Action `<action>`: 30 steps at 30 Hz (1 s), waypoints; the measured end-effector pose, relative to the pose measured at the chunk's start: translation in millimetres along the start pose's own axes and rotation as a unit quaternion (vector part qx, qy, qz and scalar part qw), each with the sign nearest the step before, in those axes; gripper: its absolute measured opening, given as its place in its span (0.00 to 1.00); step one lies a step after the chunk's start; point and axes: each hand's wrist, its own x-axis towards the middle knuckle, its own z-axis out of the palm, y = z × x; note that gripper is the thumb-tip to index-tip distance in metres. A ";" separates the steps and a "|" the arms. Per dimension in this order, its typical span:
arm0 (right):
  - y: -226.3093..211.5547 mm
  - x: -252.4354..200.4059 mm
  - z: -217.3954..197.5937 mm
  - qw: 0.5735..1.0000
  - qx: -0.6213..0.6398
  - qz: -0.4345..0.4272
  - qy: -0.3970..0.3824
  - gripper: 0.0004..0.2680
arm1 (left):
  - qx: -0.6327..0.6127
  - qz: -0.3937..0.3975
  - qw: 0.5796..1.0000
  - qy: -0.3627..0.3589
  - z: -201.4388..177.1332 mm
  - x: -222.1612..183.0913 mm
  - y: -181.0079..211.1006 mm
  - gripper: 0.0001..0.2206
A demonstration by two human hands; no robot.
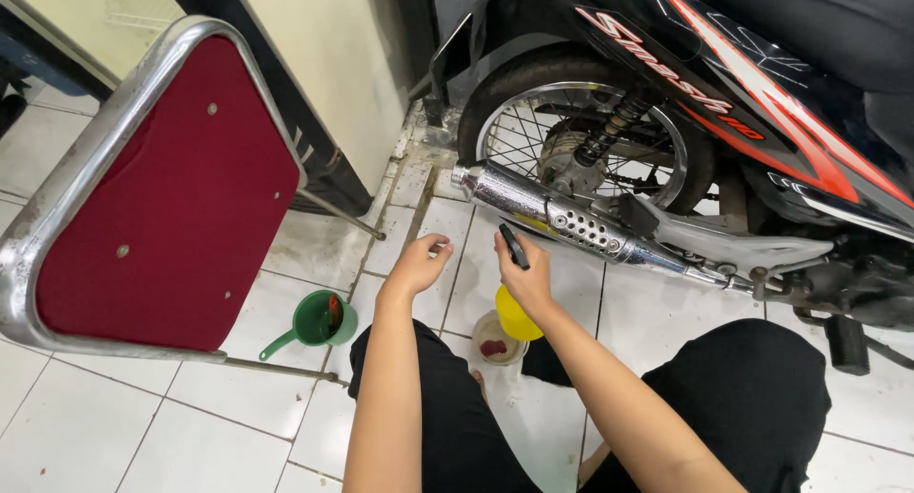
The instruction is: The person sprays a liquid from a yellow bottle onto the motorcycle exhaust pipe and then wipes the surface with a cloth. They repeatedly dip the cloth into a small container of liquid and continue wiping the exhaust pipe.
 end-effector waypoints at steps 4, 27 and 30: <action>12.1 0.2 7.5 1.000 -0.001 0.008 -0.003 0.15 | 0.000 0.002 1.000 0.000 -2.0 -4.2 6.3 0.20; 45.2 -21.5 -39.0 0.994 0.012 -0.097 0.048 0.09 | 0.019 0.025 1.000 0.000 13.8 18.5 -8.9 0.21; 54.7 -28.4 -49.9 0.992 0.017 -0.107 0.059 0.09 | 0.027 0.027 0.999 -0.001 14.2 12.6 -1.5 0.21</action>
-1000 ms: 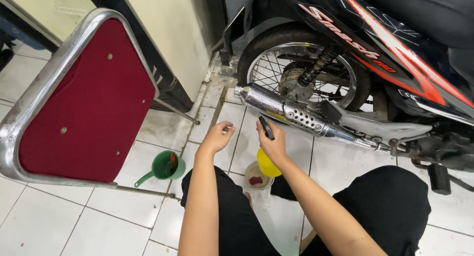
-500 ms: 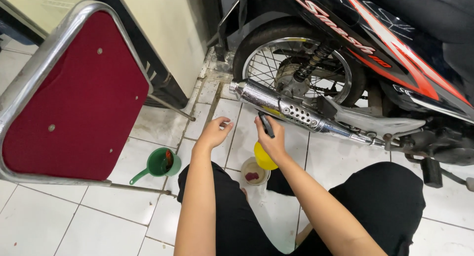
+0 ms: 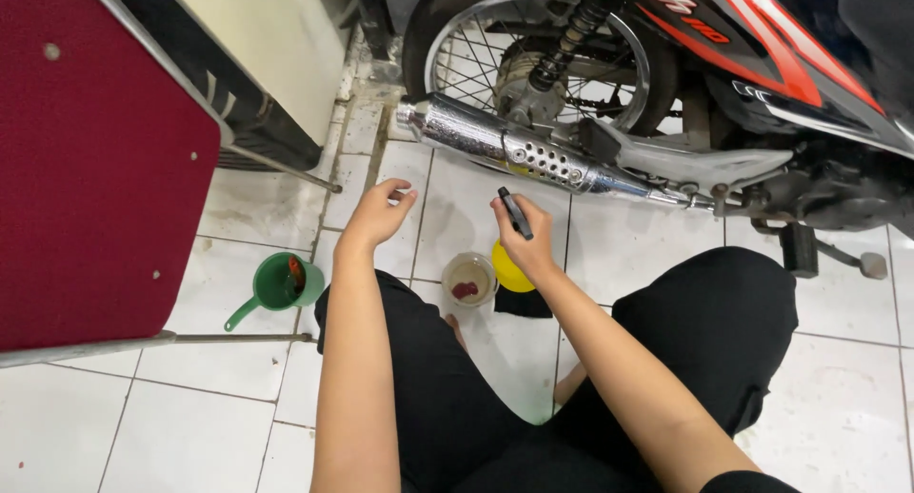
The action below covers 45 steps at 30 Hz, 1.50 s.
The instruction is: The person sprays a liquid from a yellow bottle onto the motorcycle exhaust pipe and then wipes the surface with a cloth. They repeatedly dip the cloth into a small container of liquid and continue wiping the exhaust pipe.
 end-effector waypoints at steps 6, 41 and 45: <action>26.4 -9.7 -25.3 0.999 -0.029 0.012 0.012 0.09 | 0.009 0.002 1.000 -0.013 -1.0 -0.4 9.2 0.21; 180.0 -64.5 -133.2 0.943 -0.197 0.201 0.178 0.10 | 0.060 0.029 0.997 -0.045 29.4 2.5 63.7 0.22; 193.8 -72.4 -134.9 0.945 -0.189 0.219 0.154 0.09 | 0.061 0.022 0.997 -0.041 29.9 2.5 60.1 0.22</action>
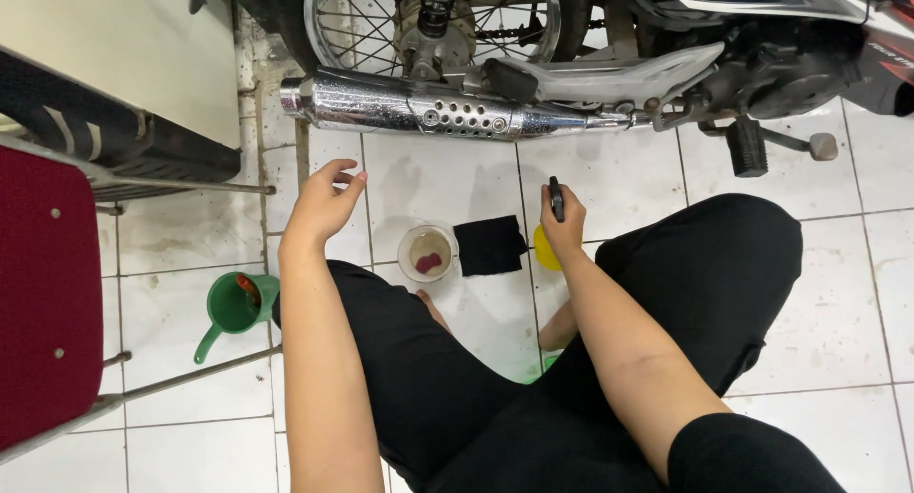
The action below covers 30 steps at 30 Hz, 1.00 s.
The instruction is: The person sprays a liquid from a yellow bottle onto the motorcycle exhaust pipe and then wipes the surface with a cloth. They repeatedly dip the cloth into a small container of liquid and continue wiping the exhaust pipe.
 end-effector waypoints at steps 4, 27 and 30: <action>-21.0 -3.5 -4.2 1.000 0.016 0.011 -0.024 0.09 | 0.002 -0.007 1.000 0.002 -2.2 0.1 -1.7 0.22; 27.0 -28.3 -40.4 0.946 -0.183 0.189 -0.191 0.45 | -0.030 0.008 0.999 0.005 -4.1 -0.5 -13.0 0.21; 76.9 -32.1 -31.7 0.895 -0.271 0.254 -0.246 0.40 | -0.041 0.014 0.999 0.010 -3.1 0.1 -15.9 0.21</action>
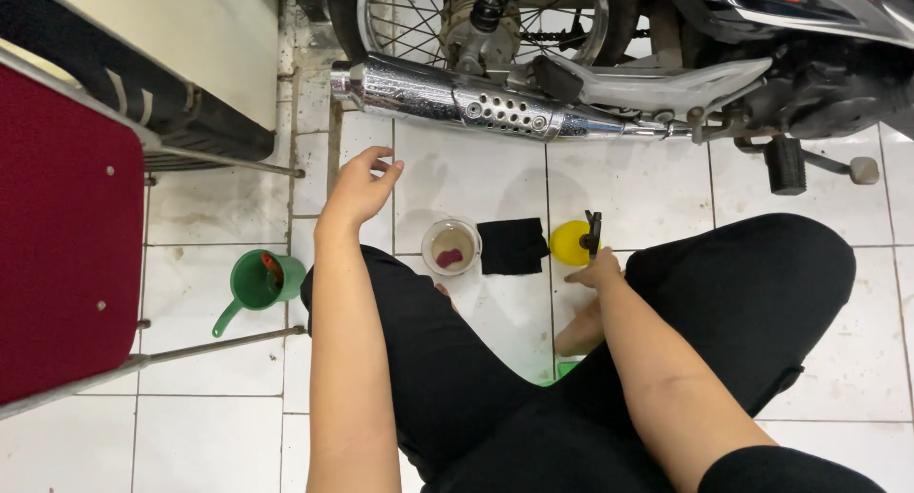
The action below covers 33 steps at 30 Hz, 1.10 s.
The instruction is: The person sprays a liquid from a yellow bottle onto the motorcycle exhaust pipe and then wipes the surface with a cloth. They repeatedly dip the cloth into a small container of liquid and continue wiping the exhaust pipe.
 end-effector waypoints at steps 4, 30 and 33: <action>0.0 22.0 29.8 0.972 -0.208 -0.048 -0.098 0.34 | 0.012 -0.002 1.000 -0.002 -1.4 -6.6 4.7 0.21; -224.3 -10.1 191.7 0.824 -0.368 -0.415 -0.113 0.13 | 0.052 -0.031 0.998 -0.006 -28.1 -21.1 0.3 0.23; -230.7 -28.5 183.9 0.781 -0.446 -0.432 -0.073 0.10 | 0.054 -0.020 0.998 0.001 -31.9 -14.9 4.0 0.23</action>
